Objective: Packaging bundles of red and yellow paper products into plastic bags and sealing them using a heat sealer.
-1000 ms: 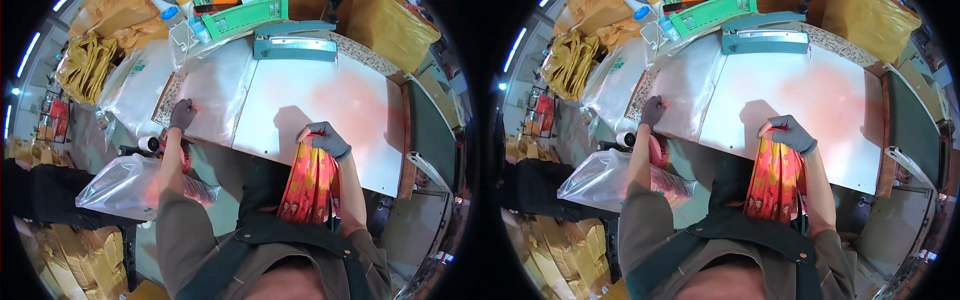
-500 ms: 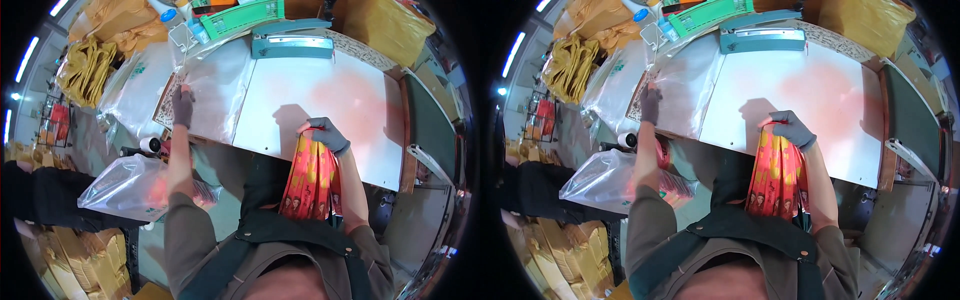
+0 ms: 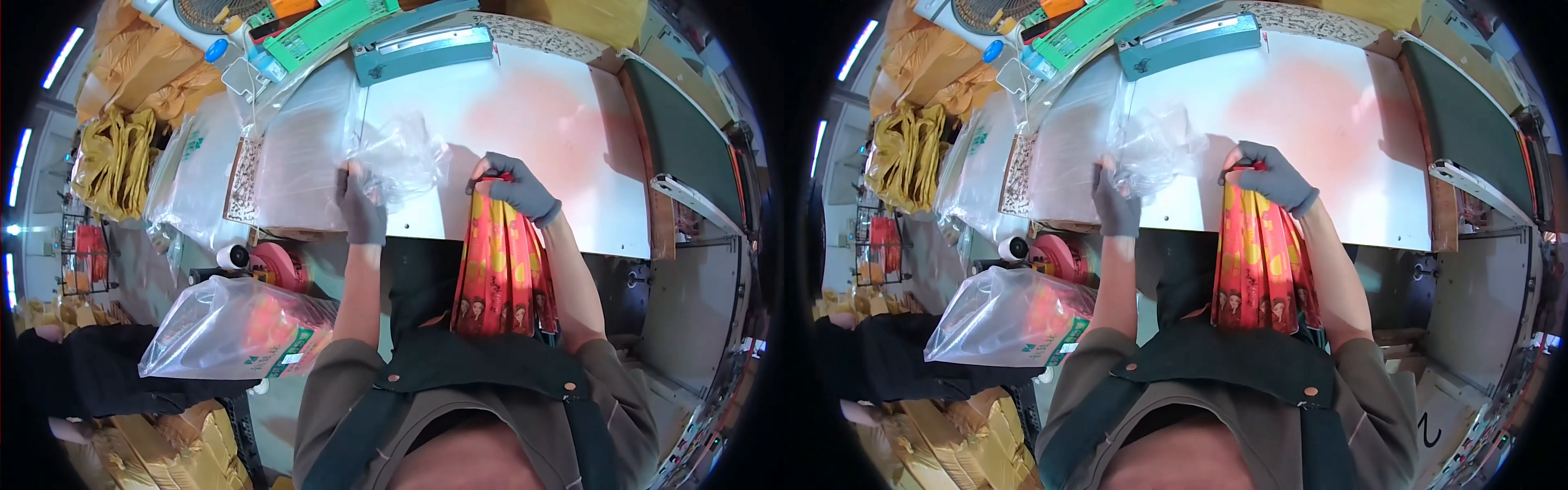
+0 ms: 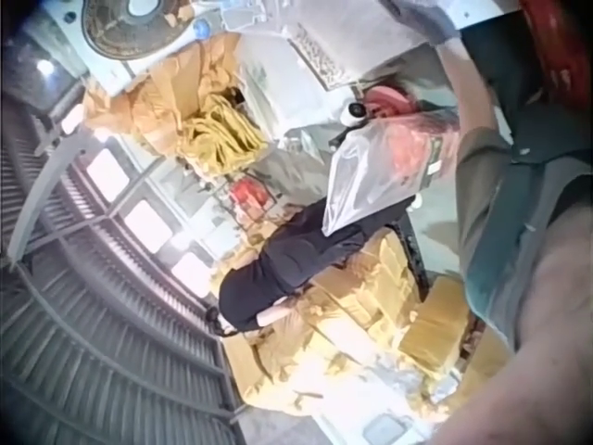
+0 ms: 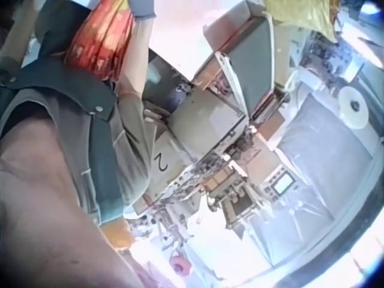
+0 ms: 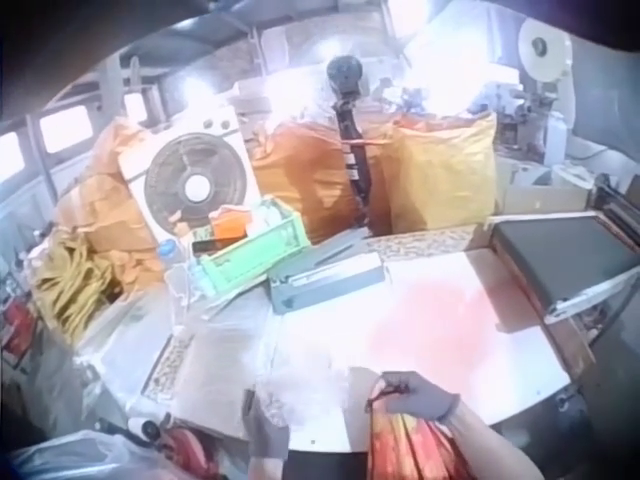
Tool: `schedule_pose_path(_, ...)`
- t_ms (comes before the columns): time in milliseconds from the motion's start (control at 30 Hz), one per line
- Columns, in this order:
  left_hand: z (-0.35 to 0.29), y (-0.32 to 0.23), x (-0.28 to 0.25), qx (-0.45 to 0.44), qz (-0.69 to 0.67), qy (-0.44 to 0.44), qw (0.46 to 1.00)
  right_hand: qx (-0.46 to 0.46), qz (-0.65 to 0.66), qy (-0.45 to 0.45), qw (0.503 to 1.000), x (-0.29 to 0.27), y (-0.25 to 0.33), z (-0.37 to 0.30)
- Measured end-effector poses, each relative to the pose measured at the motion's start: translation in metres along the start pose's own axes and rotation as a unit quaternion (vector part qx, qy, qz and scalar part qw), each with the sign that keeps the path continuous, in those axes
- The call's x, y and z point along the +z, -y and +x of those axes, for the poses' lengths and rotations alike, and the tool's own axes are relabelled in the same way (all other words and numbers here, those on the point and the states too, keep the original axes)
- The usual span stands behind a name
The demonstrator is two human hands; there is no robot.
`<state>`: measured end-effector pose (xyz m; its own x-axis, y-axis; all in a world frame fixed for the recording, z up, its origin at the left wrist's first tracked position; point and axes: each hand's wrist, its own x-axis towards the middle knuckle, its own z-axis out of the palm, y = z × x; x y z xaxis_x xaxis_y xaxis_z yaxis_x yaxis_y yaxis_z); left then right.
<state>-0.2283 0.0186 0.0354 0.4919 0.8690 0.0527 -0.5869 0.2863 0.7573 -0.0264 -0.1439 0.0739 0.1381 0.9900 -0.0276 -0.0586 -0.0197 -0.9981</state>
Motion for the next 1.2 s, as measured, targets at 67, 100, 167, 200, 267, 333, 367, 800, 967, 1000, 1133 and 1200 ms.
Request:
schedule_pose_path(67,0.004,0.001,0.034,0.202,0.458,-0.075,0.862,-0.022,0.032,0.018,0.999,-0.005,0.006,-0.009)
schedule_pose_path(100,-0.002,0.011,0.049,0.238,0.445,-0.001,0.864,-0.022,0.031,0.015,0.999,-0.004,0.009,-0.008)
schedule_pose_path(167,-0.027,0.032,0.057,0.293,0.510,0.183,0.788,-0.118,-0.057,0.023,0.991,0.004,0.012,-0.004)
schedule_pose_path(200,-0.042,0.020,0.094,0.345,0.472,0.279,0.762,-0.078,-0.005,0.049,0.996,-0.007,0.008,-0.010)
schedule_pose_path(267,-0.049,0.034,0.079,0.330,0.425,0.289,0.792,-0.106,0.091,-0.007,0.990,-0.008,-0.004,-0.010)
schedule_pose_path(333,-0.057,0.051,0.059,0.282,0.436,0.247,0.818,-0.115,0.249,-0.078,0.958,-0.011,-0.029,-0.017)
schedule_pose_path(367,-0.059,0.057,0.050,0.279,0.459,0.220,0.814,-0.112,0.248,-0.082,0.959,-0.008,-0.046,-0.027)
schedule_pose_path(800,-0.110,0.065,0.072,0.224,0.492,0.237,0.807,-0.028,0.055,-0.255,0.965,0.029,-0.071,-0.169)
schedule_pose_path(967,-0.121,0.038,0.040,0.143,0.487,0.441,0.740,0.089,-0.002,-0.089,0.992,0.036,-0.078,-0.206)
schedule_pose_path(1000,-0.137,0.032,0.026,0.024,0.509,0.485,0.711,0.206,-0.048,-0.028,0.977,0.042,-0.074,-0.215)
schedule_pose_path(1133,-0.148,0.022,0.021,-0.302,0.487,0.509,0.643,0.180,0.136,-0.064,0.972,0.058,-0.073,-0.231)
schedule_pose_path(1200,-0.126,0.007,0.022,-0.303,0.323,0.452,0.774,0.076,-0.038,-0.082,0.993,0.043,-0.053,-0.203)
